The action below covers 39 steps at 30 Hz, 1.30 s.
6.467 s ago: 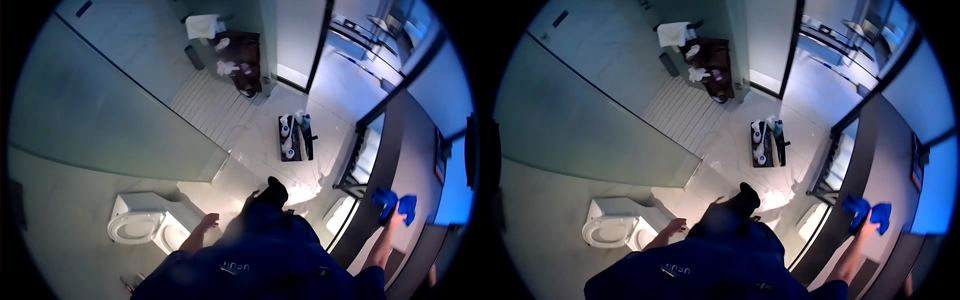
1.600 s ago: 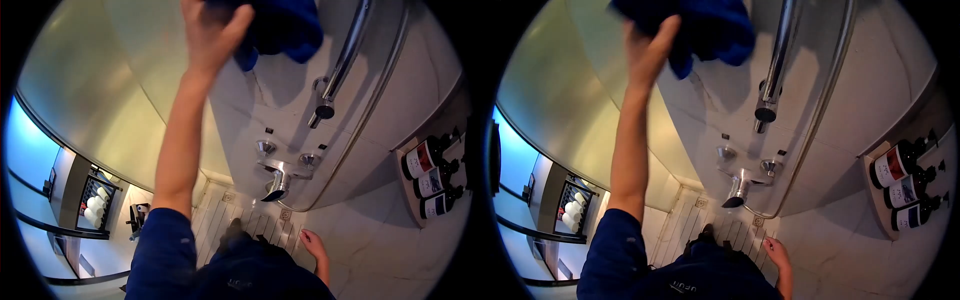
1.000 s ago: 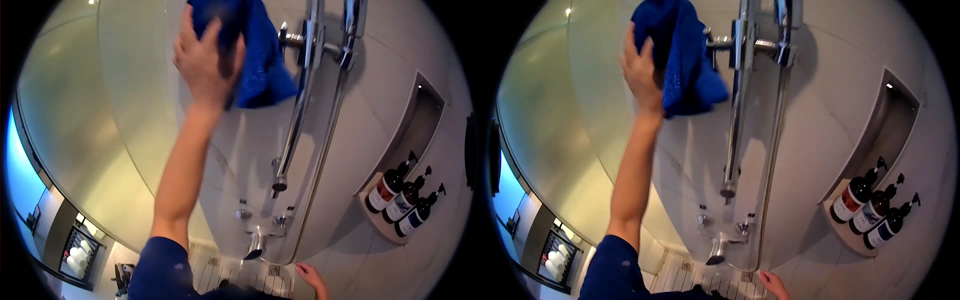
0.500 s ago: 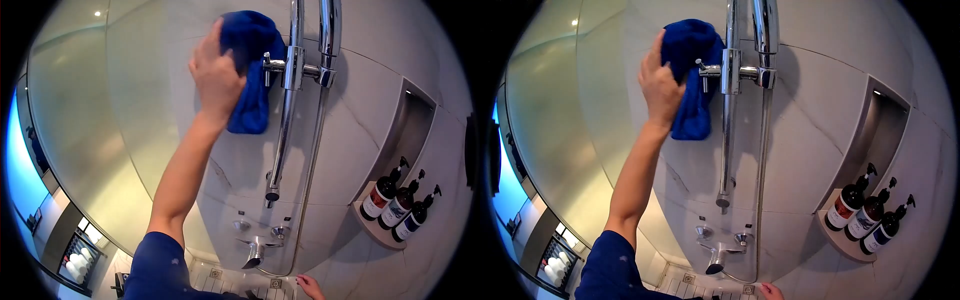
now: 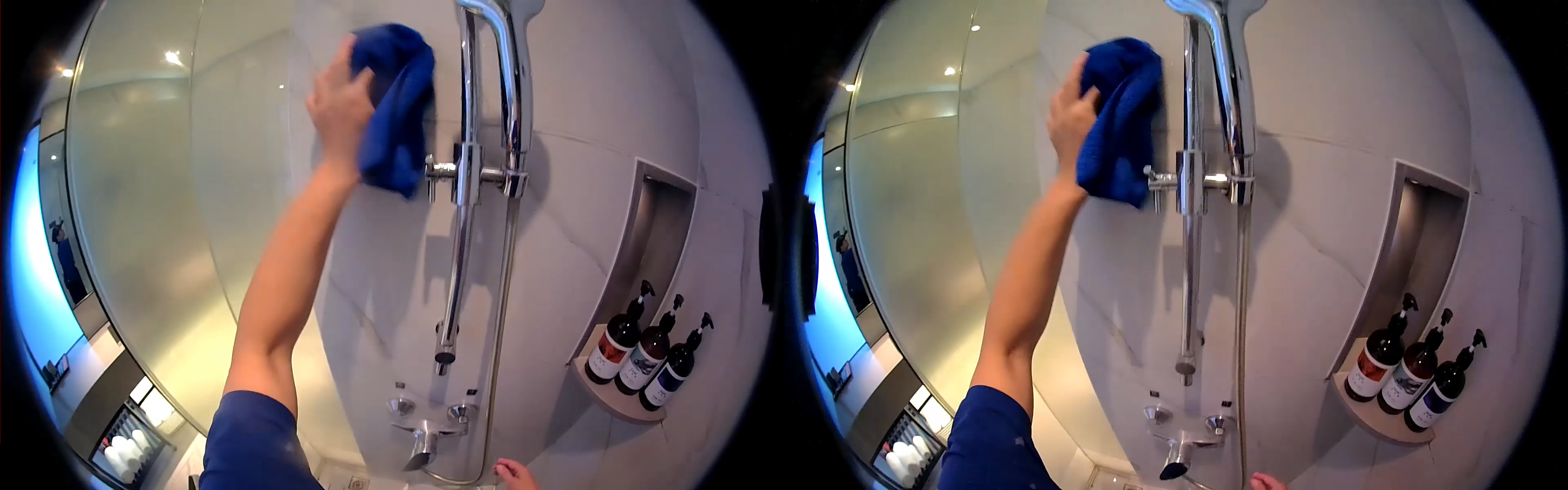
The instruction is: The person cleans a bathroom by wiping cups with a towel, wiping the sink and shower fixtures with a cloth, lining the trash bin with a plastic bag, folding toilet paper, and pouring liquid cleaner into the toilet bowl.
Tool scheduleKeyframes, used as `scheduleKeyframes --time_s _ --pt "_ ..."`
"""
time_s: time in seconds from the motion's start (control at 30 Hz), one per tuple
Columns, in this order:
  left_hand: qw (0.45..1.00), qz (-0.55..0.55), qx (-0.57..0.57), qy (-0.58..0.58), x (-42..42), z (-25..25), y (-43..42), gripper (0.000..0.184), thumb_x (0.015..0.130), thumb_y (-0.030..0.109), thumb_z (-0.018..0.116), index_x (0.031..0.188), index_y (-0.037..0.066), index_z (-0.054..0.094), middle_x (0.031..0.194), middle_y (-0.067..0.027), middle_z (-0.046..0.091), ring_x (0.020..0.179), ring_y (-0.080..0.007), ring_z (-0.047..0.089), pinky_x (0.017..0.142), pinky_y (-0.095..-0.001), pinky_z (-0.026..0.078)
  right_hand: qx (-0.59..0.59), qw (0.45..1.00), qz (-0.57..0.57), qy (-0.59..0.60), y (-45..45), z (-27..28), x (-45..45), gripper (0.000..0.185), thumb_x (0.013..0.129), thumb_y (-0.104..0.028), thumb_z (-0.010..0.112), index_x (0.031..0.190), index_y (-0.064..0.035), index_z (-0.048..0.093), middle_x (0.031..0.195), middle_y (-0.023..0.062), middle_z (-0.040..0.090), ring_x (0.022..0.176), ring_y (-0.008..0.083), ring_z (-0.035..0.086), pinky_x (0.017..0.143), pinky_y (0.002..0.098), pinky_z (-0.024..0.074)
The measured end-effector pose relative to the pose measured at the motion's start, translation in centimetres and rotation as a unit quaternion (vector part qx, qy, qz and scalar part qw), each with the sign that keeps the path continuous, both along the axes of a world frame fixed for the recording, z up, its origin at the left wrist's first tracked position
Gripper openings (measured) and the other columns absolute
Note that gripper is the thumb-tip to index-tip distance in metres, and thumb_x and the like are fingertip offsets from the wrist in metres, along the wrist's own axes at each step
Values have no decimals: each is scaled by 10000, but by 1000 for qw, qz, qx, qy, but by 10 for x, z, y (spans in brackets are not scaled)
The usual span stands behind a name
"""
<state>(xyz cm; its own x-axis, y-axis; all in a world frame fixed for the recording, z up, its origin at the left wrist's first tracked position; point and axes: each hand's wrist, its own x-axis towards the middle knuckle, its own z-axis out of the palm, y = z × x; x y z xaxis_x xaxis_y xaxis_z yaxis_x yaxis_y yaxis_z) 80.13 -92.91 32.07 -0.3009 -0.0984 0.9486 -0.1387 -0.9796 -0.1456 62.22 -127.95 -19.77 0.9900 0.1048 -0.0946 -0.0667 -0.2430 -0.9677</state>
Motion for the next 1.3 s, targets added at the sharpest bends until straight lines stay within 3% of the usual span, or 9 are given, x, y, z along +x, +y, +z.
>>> scheduleKeyframes --time_s 0.17,0.27,0.4,0.47,0.6,0.8,1.0,1.17,1.3 --pt "984 -101 134 58 -23 -14 2 329 708 83 622 1007 210 667 1282 -85 479 1106 -297 481 929 -377 388 12 995 15 -93 1 -36 9 370 888 -275 564 1140 -5 569 1020 59 613 951 132 540 835 265 431" --pt "924 -372 67 -56 -41 55 0 277 751 113 607 1015 179 663 1180 -108 544 987 -317 545 871 -364 438 65 997 1 -51 -3 -38 4 375 887 -276 567 1148 -7 566 1033 58 612 957 138 544 841 275 434" --pt "946 -123 194 -228 -108 107 -81 375 667 234 652 1012 86 668 1182 -221 534 1101 -336 509 967 -378 386 69 997 -21 -6 0 -40 -2 396 888 -283 567 1170 -5 547 1049 67 612 962 153 556 849 278 437" --pt "957 -197 211 0 -92 120 -107 333 717 250 580 974 58 670 1112 -173 586 997 -320 572 893 -405 439 40 998 -40 -22 4 -33 -6 396 891 -278 563 1178 -6 540 1054 72 612 960 154 562 846 276 441" --pt "968 3 246 -47 -57 89 -140 211 689 138 639 884 186 704 1137 -52 595 989 -250 570 878 -354 442 100 993 -43 35 5 -49 -12 385 896 -277 554 1177 -14 538 1049 93 609 955 164 565 827 286 454" --pt "938 -39 343 35 -58 12 -133 198 595 151 693 783 212 699 1142 -30 583 1054 -263 518 878 -395 419 111 989 -70 67 -12 -67 -4 405 893 -296 553 1187 -18 532 1016 89 615 918 173 575 788 294 470" --pt "976 72 200 39 -43 115 -159 248 735 257 625 974 222 681 999 -135 617 801 -332 618 734 -400 495 34 999 -25 -3 -20 -50 6 425 897 -296 536 1239 -47 497 1084 91 604 962 193 575 795 303 465" --pt "980 52 137 136 -69 98 -167 306 775 303 580 929 49 655 1063 -245 573 1002 -356 546 857 -446 426 74 995 -41 49 -24 -57 -12 486 863 -363 578 1259 -94 494 1160 117 569 1038 220 545 839 350 455" --pt "986 41 156 47 -52 53 -153 292 703 227 644 994 197 656 1015 -202 585 792 -355 609 725 -397 497 139 989 -42 -38 -27 -36 -1 390 864 -269 566 1188 -55 519 1093 115 580 985 208 557 826 346 462"
